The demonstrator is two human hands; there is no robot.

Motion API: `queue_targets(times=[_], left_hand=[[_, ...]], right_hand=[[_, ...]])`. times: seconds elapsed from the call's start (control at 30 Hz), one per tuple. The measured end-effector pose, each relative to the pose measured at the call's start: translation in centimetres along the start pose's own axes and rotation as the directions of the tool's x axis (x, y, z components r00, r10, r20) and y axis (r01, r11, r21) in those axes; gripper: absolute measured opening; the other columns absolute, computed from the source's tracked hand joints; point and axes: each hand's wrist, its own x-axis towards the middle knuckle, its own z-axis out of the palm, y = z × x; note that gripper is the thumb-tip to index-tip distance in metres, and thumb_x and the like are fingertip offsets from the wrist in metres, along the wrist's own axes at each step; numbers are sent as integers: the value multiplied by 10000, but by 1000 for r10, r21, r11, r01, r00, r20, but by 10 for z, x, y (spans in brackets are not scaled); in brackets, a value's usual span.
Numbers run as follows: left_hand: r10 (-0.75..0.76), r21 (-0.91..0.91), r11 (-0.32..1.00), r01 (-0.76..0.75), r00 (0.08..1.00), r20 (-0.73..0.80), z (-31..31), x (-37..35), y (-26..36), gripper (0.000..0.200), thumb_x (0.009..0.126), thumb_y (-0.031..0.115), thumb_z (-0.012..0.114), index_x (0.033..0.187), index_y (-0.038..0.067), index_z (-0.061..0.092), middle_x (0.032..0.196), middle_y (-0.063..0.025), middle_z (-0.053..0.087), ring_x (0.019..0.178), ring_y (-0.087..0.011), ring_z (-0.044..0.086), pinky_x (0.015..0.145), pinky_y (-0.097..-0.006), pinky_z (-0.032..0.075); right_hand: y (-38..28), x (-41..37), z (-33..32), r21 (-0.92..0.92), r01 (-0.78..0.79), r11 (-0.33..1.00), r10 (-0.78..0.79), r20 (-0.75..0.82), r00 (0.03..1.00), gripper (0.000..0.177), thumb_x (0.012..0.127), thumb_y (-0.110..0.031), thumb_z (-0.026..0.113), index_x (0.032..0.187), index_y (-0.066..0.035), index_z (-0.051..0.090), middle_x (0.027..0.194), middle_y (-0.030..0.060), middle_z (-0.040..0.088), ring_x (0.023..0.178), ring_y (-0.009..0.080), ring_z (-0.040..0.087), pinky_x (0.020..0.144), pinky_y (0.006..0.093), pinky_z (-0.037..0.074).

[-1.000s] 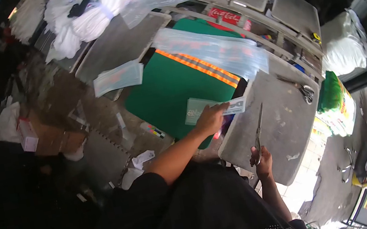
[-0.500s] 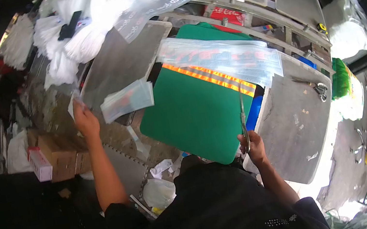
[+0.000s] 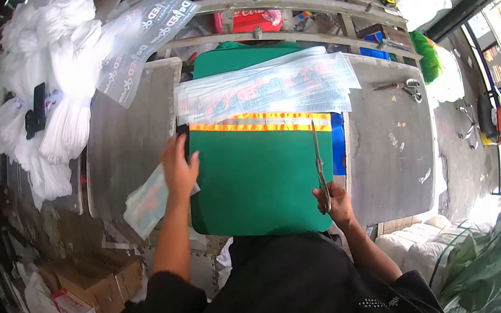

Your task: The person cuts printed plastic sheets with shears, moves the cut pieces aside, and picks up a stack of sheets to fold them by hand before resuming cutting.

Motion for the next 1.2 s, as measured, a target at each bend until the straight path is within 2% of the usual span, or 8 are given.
queue_targets(times=[0.2, 0.33, 0.47, 0.6, 0.67, 0.73, 0.83, 1.2], left_hand=[[283, -159, 958, -240, 891, 356, 77, 114, 26, 531, 763, 156, 727, 1259, 75, 555, 1316, -160, 543, 1242, -331, 488, 1032, -410, 405], [243, -83, 970, -231, 863, 443, 72, 125, 32, 182, 826, 148, 616, 977, 61, 671, 1186, -114, 631, 1078, -294, 599, 889, -411, 501], [237, -101, 971, -215, 885, 401, 75, 127, 35, 156, 844, 144, 575, 918, 58, 682, 1076, -127, 666, 977, -320, 632, 838, -427, 513], [-26, 54, 999, -5, 839, 544, 51, 127, 70, 153, 837, 135, 572, 887, 48, 688, 967, -139, 687, 877, -343, 651, 776, -439, 522], [-103, 126, 991, 38, 826, 554, 51, 110, 74, 153, 833, 135, 573, 868, 43, 690, 941, -139, 692, 858, -344, 657, 760, -440, 526], [245, 122, 934, -336, 850, 466, 62, 80, 75, 179, 843, 143, 551, 909, 40, 683, 1011, -134, 689, 939, -326, 652, 829, -436, 507], [370, 121, 877, -464, 815, 445, 49, -4, 94, 212, 864, 145, 508, 995, 57, 650, 1224, -116, 617, 1186, -279, 554, 1031, -470, 386], [236, 25, 946, -323, 740, 630, -68, -171, 96, 248, 828, 223, 652, 1012, 58, 640, 1330, -101, 546, 1280, -272, 470, 1040, -464, 372]], right_hand=[[-12, -38, 1, -4, -26, 1000, 25, -106, 994, 410, 824, -373, 750, 872, -2, 581, 674, 35, 602, 569, 86, 556, 511, 247, 453], [7, -52, -9, 31, -12, 999, 17, -177, 984, 396, 823, -366, 752, 864, -8, 588, 671, 33, 607, 580, 78, 555, 523, 242, 450], [23, -57, -21, 52, -24, 998, 35, -227, 973, 399, 825, -368, 747, 845, -5, 583, 656, 34, 604, 584, 84, 561, 525, 250, 452], [30, -57, -31, 43, 4, 999, 3, -173, 985, 405, 826, -368, 745, 846, 2, 581, 660, 38, 605, 586, 90, 564, 525, 254, 455], [17, -59, -31, -34, 12, 999, -17, -156, 988, 402, 832, -362, 741, 839, 5, 576, 658, 40, 601, 583, 94, 561, 526, 258, 456], [18, -58, -33, -37, 28, 999, -32, -106, 994, 400, 832, -356, 742, 834, 6, 573, 656, 40, 598, 580, 94, 558, 523, 259, 454], [24, -67, -39, -9, 34, 999, -34, -1, 999, 393, 833, -348, 743, 826, 5, 572, 652, 38, 594, 575, 95, 553, 516, 262, 447], [117, -96, -73, -145, -50, 988, 117, 504, 856, 392, 857, -379, 711, 868, -13, 573, 691, 20, 588, 616, 96, 557, 566, 248, 448]])
